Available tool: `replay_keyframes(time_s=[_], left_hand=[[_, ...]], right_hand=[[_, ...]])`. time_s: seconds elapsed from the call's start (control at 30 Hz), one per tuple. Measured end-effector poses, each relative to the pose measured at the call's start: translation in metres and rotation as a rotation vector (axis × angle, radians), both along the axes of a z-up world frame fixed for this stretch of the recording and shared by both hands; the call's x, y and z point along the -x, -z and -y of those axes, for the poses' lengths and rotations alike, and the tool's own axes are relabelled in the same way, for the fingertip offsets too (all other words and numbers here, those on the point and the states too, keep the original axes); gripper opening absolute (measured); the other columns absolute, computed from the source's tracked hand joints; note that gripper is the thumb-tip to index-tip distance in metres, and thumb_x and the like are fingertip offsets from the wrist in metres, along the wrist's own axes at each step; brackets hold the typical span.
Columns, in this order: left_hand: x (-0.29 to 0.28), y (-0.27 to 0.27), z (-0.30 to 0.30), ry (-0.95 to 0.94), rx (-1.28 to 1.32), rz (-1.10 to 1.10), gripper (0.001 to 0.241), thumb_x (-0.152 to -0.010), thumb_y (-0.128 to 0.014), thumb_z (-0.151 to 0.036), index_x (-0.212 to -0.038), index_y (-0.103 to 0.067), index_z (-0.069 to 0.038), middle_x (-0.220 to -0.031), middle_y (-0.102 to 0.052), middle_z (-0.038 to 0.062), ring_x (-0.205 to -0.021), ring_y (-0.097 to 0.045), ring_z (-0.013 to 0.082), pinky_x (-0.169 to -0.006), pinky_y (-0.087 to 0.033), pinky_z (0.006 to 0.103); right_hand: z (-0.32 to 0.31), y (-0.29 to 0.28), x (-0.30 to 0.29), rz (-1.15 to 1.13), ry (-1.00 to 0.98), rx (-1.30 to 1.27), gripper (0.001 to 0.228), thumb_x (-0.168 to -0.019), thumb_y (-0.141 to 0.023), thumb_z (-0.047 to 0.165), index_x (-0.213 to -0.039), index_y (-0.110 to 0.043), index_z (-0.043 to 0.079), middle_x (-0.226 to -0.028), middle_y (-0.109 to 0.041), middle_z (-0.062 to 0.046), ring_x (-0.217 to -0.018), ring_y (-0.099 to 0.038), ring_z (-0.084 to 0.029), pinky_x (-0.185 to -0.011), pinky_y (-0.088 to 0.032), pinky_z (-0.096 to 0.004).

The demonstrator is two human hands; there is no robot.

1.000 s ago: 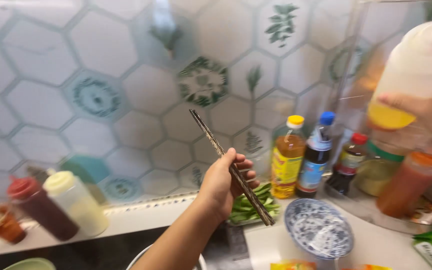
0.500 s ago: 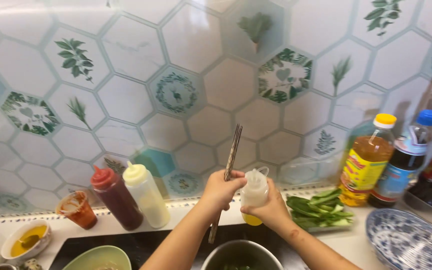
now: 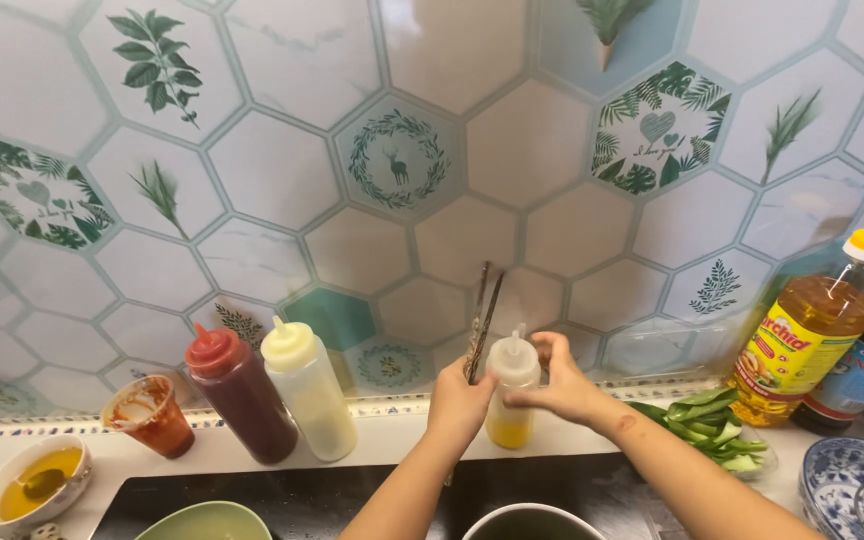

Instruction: Preparing instant noodles with sausages and vegetables.

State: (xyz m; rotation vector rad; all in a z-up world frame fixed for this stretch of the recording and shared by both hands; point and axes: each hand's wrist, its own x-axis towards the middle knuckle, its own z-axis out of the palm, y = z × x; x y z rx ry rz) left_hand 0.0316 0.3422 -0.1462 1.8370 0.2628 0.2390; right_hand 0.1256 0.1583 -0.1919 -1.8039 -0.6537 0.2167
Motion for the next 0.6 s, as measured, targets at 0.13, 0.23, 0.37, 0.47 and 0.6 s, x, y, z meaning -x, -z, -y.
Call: replay_keyframes(time_s=[0.13, 0.23, 0.37, 0.47, 0.6], left_hand=[[0.007, 0.005, 0.009, -0.007, -0.032, 0.032, 0.038, -0.086, -0.074, -0.023, -0.121, -0.07, -0.009, -0.079, -0.07, 0.005, -0.07, -0.065, 0.0159, -0.069, -0.053, 0.0314], [0.01, 0.013, 0.009, -0.024, 0.018, 0.053, 0.04, -0.083, -0.078, -0.027, -0.118, -0.068, -0.009, -0.078, -0.065, 0.003, -0.07, -0.063, 0.015, -0.066, -0.052, 0.0311], [0.014, 0.003, 0.01, -0.023, 0.117, 0.14, 0.047, -0.079, -0.085, -0.029, -0.115, -0.065, -0.007, -0.077, -0.058, -0.002, -0.068, -0.057, 0.0111, -0.063, -0.05, 0.0285], [0.005, -0.004, 0.013, 0.01, 0.244, 0.155, 0.051, -0.078, -0.085, -0.029, -0.124, -0.067, -0.014, -0.074, -0.053, -0.004, -0.066, -0.052, 0.0086, -0.061, -0.046, 0.0269], [-0.01, 0.013, 0.022, 0.034, 0.286, 0.148, 0.05, -0.078, -0.086, -0.028, -0.124, -0.071, -0.013, -0.073, -0.054, -0.003, -0.065, -0.049, 0.0094, -0.06, -0.043, 0.0277]], right_hand=[[0.001, -0.033, 0.018, 0.138, 0.297, 0.202, 0.086, -0.063, -0.097, 0.039, -0.126, -0.048, 0.005, -0.119, -0.061, -0.012, -0.114, -0.06, -0.022, -0.099, -0.052, -0.038], [0.004, -0.036, 0.014, 0.193, 0.244, 0.162, 0.067, -0.069, -0.092, 0.038, -0.118, -0.062, 0.005, -0.115, -0.068, -0.009, -0.108, -0.065, -0.019, -0.094, -0.055, -0.036], [0.011, -0.058, 0.019, 0.073, -0.009, -0.041, 0.064, -0.072, -0.085, 0.037, -0.124, -0.063, 0.007, -0.121, -0.067, -0.007, -0.114, -0.062, -0.015, -0.092, -0.055, -0.034], [0.004, -0.086, 0.033, 0.397, 0.226, 0.202, 0.043, -0.081, -0.081, 0.04, -0.108, -0.079, 0.007, -0.109, -0.069, -0.01, -0.102, -0.066, -0.019, -0.087, -0.053, -0.034], [-0.013, -0.123, 0.05, 0.098, 0.28, 0.32, 0.039, -0.08, -0.08, 0.042, -0.102, -0.077, 0.01, -0.087, -0.071, -0.009, -0.082, -0.067, -0.022, -0.074, -0.056, -0.036]])
